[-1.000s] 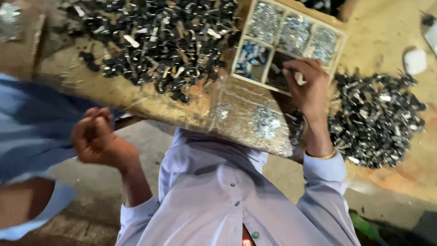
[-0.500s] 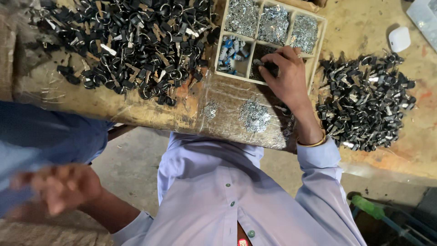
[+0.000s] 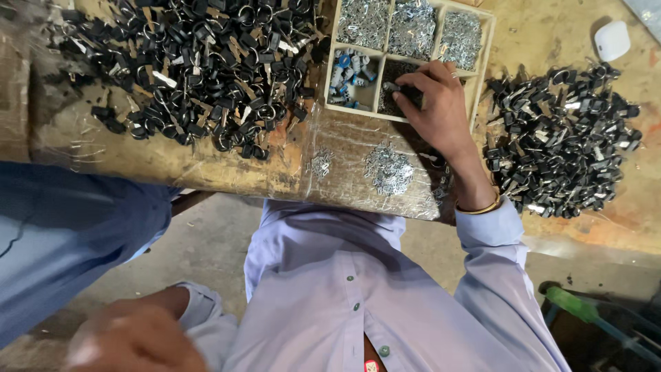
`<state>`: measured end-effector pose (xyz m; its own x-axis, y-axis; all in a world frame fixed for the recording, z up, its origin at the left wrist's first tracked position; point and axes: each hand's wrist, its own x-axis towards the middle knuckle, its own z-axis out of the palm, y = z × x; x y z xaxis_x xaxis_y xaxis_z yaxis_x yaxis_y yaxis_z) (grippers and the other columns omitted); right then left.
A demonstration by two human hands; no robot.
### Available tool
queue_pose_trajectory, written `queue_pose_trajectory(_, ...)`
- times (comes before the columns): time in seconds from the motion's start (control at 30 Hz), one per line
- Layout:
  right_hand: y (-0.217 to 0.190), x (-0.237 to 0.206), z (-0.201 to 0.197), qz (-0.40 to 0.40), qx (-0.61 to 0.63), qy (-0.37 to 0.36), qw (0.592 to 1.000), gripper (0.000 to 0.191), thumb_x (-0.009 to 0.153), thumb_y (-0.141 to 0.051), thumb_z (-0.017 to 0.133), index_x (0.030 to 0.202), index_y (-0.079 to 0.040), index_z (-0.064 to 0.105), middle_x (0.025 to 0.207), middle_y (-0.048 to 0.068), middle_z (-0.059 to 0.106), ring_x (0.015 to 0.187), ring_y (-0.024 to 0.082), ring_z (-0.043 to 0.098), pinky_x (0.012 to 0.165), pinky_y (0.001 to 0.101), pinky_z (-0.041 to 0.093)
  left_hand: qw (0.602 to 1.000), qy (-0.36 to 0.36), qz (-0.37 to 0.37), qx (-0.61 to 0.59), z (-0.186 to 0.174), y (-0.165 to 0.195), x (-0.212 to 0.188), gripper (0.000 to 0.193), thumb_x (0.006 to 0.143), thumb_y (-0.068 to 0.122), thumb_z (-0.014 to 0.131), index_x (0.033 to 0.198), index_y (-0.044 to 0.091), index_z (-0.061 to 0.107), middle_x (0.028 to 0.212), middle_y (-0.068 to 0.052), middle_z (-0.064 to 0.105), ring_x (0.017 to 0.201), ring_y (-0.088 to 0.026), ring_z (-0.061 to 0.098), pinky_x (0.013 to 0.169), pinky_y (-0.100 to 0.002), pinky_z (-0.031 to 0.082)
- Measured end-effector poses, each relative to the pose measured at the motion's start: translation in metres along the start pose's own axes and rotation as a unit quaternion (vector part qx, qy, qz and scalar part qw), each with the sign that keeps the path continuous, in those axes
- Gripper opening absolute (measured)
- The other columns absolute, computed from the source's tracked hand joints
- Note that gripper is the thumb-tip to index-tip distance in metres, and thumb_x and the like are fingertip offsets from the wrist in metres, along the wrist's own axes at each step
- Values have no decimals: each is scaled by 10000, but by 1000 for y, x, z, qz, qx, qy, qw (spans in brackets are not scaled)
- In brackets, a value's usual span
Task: The person sits at a workbench with large piles of black key fobs on both sides and a compartment tray of small metal rings and parts. They hold a key fob in one hand, thread small metal rings and connectors onto it by hand, and place finished keychains into the compartment tray, repeating the assembly cycle.
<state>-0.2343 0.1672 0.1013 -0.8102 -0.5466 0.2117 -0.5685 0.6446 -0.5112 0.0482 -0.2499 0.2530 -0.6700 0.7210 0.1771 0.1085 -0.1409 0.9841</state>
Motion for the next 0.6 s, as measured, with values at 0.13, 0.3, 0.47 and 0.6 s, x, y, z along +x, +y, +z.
queue_pose_trajectory(0.13,0,0,-2,-13,-5,5,1000,209,914,-93,847,1100,-45,762,1049,140,636,980,328,582,840,424,492,985,-133,92,-61,-4,-16,43,429,1130,293,483,917,8,722,877,-205,781,734,-400,772,644,-547,661)
queue_pose_trajectory(0.3,3,0,-6,-30,1,19,999,186,911,-87,839,1073,-51,755,999,119,635,940,321,576,832,428,473,970,-174,135,-99,-4,-34,68,412,1119,291,501,906,12,715,866,-196,770,724,-386,759,637,-535,646)
queue_pose_trajectory(0.47,6,-3,-9,-31,7,30,999,184,905,-97,842,1058,-57,749,978,109,643,917,319,592,848,424,481,964,-194,146,-106,-3,-35,83,395,1109,289,519,896,16,708,855,-186,758,714,-373,746,630,-524,631)
queue_pose_trajectory(0.6,8,-3,-10,-37,14,46,998,195,888,-103,842,1052,-60,746,988,113,651,925,319,614,881,429,498,964,-198,144,-106,-8,-25,91,382,1100,288,534,888,19,703,847,-179,748,707,-362,736,625,-515,619)
